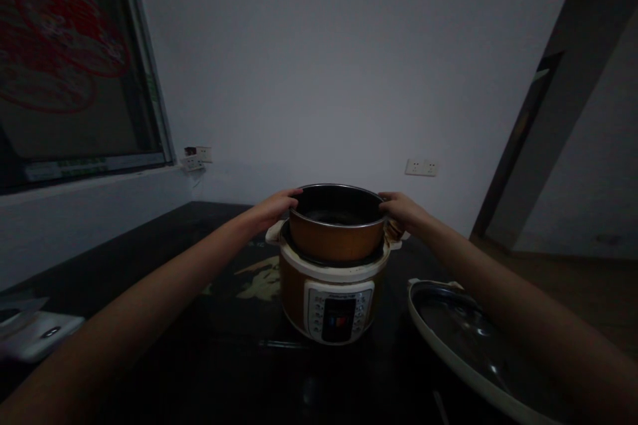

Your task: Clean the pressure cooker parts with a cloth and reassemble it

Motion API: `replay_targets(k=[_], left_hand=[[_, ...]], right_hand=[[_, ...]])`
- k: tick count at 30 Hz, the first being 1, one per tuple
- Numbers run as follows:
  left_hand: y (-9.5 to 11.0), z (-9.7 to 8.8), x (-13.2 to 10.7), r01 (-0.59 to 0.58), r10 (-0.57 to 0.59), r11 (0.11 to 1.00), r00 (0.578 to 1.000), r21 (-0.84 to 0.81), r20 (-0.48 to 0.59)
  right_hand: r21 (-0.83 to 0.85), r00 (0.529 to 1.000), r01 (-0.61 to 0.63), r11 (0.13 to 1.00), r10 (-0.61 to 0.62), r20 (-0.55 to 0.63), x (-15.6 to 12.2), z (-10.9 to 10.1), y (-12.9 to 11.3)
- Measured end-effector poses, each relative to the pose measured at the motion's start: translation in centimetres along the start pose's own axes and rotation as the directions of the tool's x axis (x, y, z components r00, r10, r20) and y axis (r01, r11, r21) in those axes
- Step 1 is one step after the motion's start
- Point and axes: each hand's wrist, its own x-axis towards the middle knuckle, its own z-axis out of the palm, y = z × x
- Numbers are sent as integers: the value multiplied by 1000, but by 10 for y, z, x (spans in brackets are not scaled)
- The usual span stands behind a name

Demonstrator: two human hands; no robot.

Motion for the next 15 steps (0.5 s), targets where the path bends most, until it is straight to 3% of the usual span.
replay_targets(k=[7,15], left_hand=[[-13,-2,-3,43,-49,990,998,137,35],[-20,-6,-8,1,-14,960,999,279,45]], right_hand=[[-200,999,-24,979,33,42,0,1,9],[-372,992,-66,926,102,80,-6,8,8]])
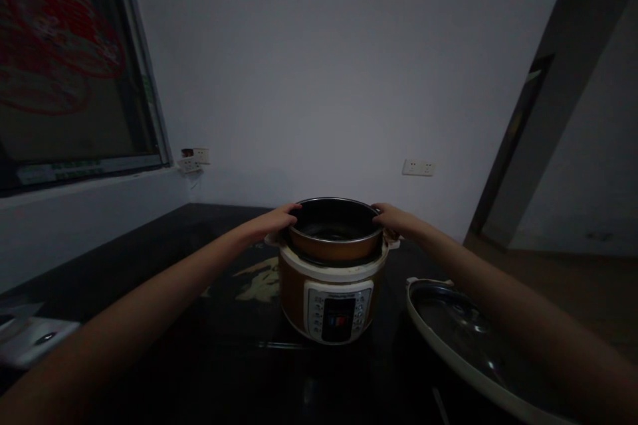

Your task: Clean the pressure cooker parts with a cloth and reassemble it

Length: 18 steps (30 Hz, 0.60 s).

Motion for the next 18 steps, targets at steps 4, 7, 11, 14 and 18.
replay_targets(k=[4,7,11,14,18], left_hand=[[-3,2,-5,47,-49,997,997,54,53],[-10,1,-2,75,-83,993,992,92,92],[-23,-1,8,63,-76,991,992,120,103],[-28,-1,12,51,-65,990,993,132,103],[-28,0,11,33,-49,989,993,143,109]], right_hand=[[-91,999,-39,995,42,31,-7,2,0],[-129,997,-54,990,59,39,-10,5,1],[-161,996,-60,985,69,53,-12,9,3],[-186,996,-50,981,63,62,-12,10,6],[-231,996,-36,972,53,67,-9,11,11]])
